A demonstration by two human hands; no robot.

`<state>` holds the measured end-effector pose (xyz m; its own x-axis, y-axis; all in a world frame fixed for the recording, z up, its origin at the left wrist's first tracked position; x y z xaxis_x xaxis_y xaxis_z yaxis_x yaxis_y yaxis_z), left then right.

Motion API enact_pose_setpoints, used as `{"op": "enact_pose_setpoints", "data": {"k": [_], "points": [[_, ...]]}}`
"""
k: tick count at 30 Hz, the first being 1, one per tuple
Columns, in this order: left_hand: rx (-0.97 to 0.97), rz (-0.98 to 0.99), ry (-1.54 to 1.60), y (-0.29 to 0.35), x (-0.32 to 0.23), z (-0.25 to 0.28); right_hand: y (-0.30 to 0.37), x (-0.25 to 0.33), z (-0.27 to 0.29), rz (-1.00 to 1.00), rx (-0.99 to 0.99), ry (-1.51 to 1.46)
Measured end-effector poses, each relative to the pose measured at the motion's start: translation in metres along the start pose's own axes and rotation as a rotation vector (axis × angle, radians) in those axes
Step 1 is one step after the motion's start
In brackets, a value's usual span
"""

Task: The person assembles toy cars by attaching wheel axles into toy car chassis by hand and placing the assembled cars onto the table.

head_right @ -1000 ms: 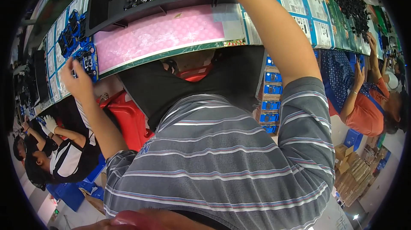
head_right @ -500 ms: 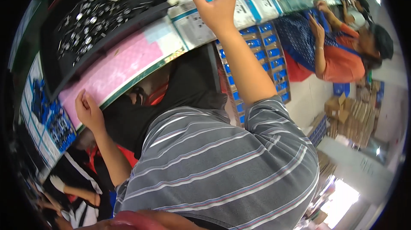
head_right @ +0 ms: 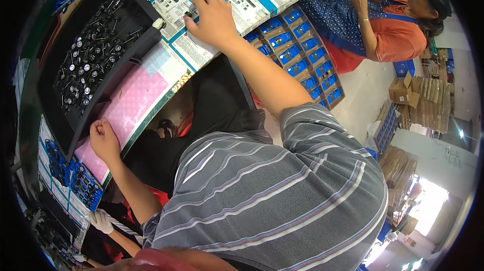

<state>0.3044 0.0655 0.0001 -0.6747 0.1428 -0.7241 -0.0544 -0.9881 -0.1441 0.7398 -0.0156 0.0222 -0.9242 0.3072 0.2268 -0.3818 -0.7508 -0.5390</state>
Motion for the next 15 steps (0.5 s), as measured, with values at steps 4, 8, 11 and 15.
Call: {"op": "enact_pose_setpoints", "data": {"k": [4, 8, 11, 15], "points": [[-0.086, -0.053, -0.221, -0.001, -0.014, -0.001, 0.0, -0.002, 0.0, -0.002, 0.008, 0.002], [-0.086, -0.101, -0.129, 0.003, -0.014, -0.001, 0.0, -0.003, 0.002, 0.013, -0.01, 0.002], [-0.074, -0.104, -0.099, 0.003, -0.012, 0.0, 0.0, -0.001, 0.003, 0.016, -0.013, 0.004], [-0.072, -0.099, -0.104, 0.002, -0.012, 0.001, 0.0, -0.001, 0.002, 0.017, -0.009, -0.008]]}}
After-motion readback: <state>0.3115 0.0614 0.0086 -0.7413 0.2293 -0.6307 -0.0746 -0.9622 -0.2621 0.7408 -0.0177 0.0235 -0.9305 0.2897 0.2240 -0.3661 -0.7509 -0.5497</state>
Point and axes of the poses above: each hand's wrist, its own y-axis away from the middle knuckle, its own z-axis out of the back of the hand, x = y × z, the point moved 8 cm from there along -y, towards the middle knuckle, and after that the axes turned 8 degrees about y, right-handed, at the moved point
